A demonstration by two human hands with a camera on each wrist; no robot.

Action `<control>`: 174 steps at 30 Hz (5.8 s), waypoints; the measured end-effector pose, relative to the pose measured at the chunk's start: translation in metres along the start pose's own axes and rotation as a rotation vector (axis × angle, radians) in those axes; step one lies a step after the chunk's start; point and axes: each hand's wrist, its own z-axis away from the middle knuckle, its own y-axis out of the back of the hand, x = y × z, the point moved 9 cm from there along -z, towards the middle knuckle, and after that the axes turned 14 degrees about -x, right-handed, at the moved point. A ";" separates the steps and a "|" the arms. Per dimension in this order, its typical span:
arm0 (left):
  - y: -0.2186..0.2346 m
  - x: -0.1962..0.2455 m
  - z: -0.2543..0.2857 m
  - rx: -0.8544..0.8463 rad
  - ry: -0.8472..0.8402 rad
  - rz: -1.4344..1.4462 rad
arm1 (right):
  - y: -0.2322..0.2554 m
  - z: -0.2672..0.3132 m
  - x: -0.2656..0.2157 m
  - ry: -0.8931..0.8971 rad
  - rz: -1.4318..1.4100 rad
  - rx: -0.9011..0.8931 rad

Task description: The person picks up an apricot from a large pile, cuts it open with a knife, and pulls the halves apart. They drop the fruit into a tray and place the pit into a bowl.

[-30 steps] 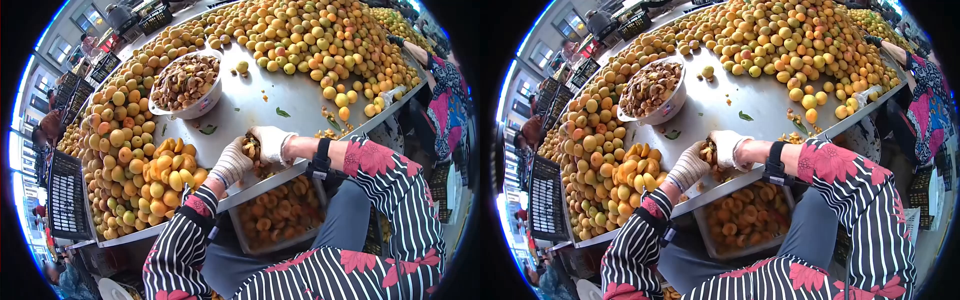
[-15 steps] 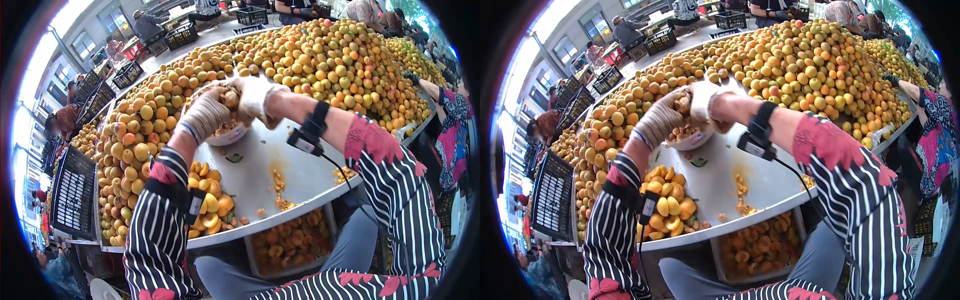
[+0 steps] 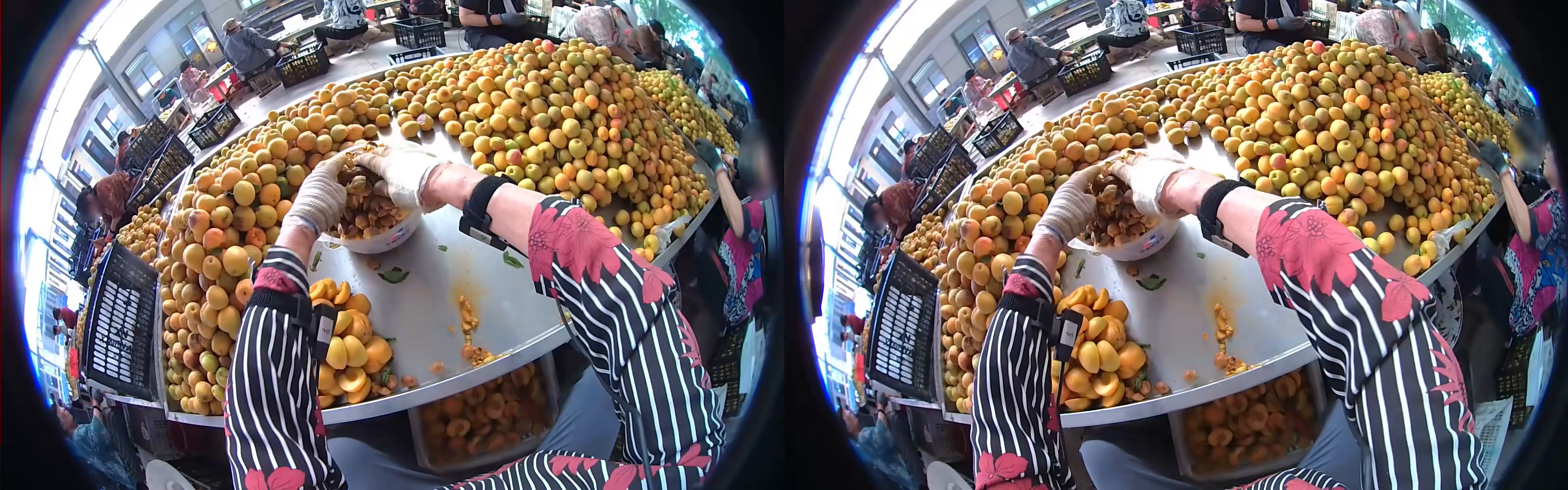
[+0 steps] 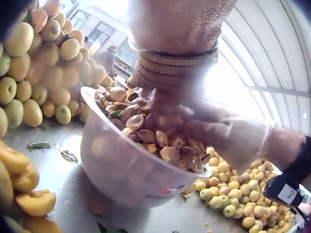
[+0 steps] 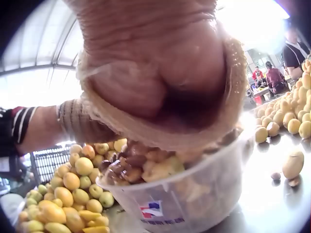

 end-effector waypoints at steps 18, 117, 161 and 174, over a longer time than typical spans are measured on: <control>-0.072 0.056 0.221 0.554 -0.051 0.867 | 0.033 0.092 -0.028 0.403 -0.158 0.536; 0.009 0.026 0.040 0.421 -0.230 -0.271 | 0.026 0.062 -0.012 0.366 -0.144 0.459; -0.122 0.086 0.223 0.312 -0.238 0.062 | -0.084 0.073 0.117 -0.522 -0.326 0.096; -0.121 0.104 0.233 0.361 -0.272 0.064 | 0.061 0.060 0.056 0.022 -0.654 0.587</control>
